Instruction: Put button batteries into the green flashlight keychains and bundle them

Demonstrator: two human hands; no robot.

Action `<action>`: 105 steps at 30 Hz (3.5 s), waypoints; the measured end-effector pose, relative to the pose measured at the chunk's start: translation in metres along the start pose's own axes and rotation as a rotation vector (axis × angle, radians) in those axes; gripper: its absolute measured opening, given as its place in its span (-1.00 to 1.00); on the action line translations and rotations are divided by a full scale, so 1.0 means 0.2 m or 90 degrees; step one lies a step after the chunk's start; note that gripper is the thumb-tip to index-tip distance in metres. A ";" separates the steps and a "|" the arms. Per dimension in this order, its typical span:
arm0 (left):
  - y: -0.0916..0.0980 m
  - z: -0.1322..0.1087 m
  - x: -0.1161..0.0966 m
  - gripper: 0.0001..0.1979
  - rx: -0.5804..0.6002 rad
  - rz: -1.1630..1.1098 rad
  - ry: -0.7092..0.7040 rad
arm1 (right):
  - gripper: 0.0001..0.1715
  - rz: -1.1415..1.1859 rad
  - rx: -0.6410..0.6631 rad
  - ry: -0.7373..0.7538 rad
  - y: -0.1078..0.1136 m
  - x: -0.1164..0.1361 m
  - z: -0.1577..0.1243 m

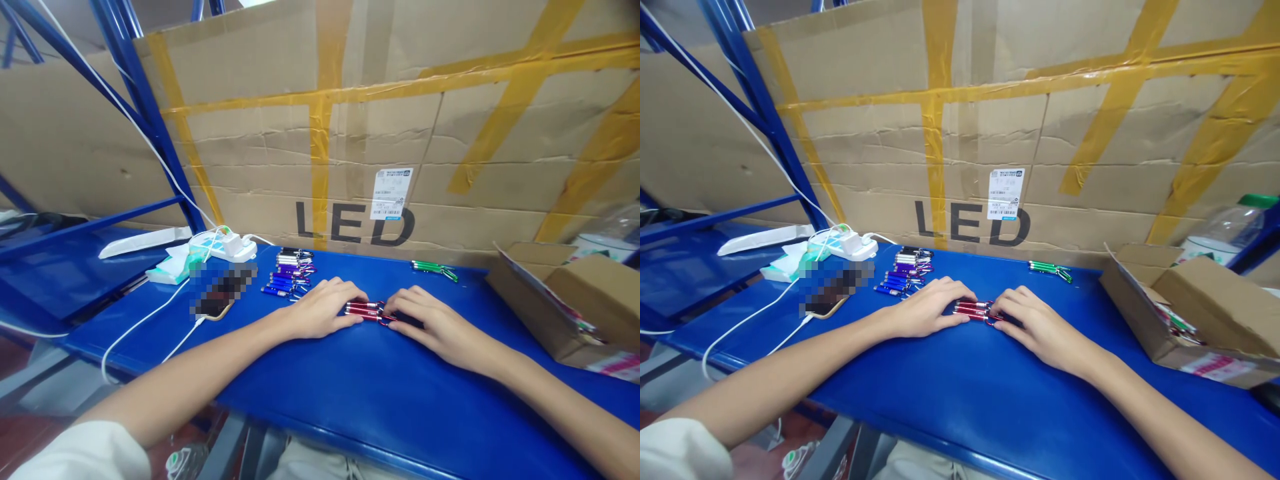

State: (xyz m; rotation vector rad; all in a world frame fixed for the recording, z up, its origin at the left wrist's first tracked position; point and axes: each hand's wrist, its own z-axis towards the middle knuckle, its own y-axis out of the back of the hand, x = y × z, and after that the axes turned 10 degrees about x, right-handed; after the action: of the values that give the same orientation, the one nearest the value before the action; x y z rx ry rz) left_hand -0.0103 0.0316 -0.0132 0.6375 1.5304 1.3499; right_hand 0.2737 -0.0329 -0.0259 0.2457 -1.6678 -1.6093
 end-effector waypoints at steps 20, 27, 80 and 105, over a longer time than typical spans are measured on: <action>-0.01 0.01 -0.01 -0.73 -0.013 0.022 0.035 | -0.60 -0.026 -0.022 -0.007 0.00 0.01 -0.01; -0.01 0.01 0.01 -0.83 -0.042 0.023 0.030 | -0.66 -0.038 -0.035 -0.010 0.00 -0.02 -0.01; 0.03 -0.01 -0.07 -0.91 -0.158 -0.024 -0.119 | -0.73 0.143 -0.070 -0.035 0.00 0.11 0.00; 0.00 0.00 -0.06 -0.78 -0.142 0.010 -0.047 | -0.65 -0.029 -0.088 -0.027 0.01 0.03 -0.02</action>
State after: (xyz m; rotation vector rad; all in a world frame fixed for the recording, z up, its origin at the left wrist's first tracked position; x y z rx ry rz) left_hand -0.0067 0.0217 -0.0091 0.5523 1.2960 1.4680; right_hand 0.2722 -0.0399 -0.0227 0.1827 -1.5837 -1.7668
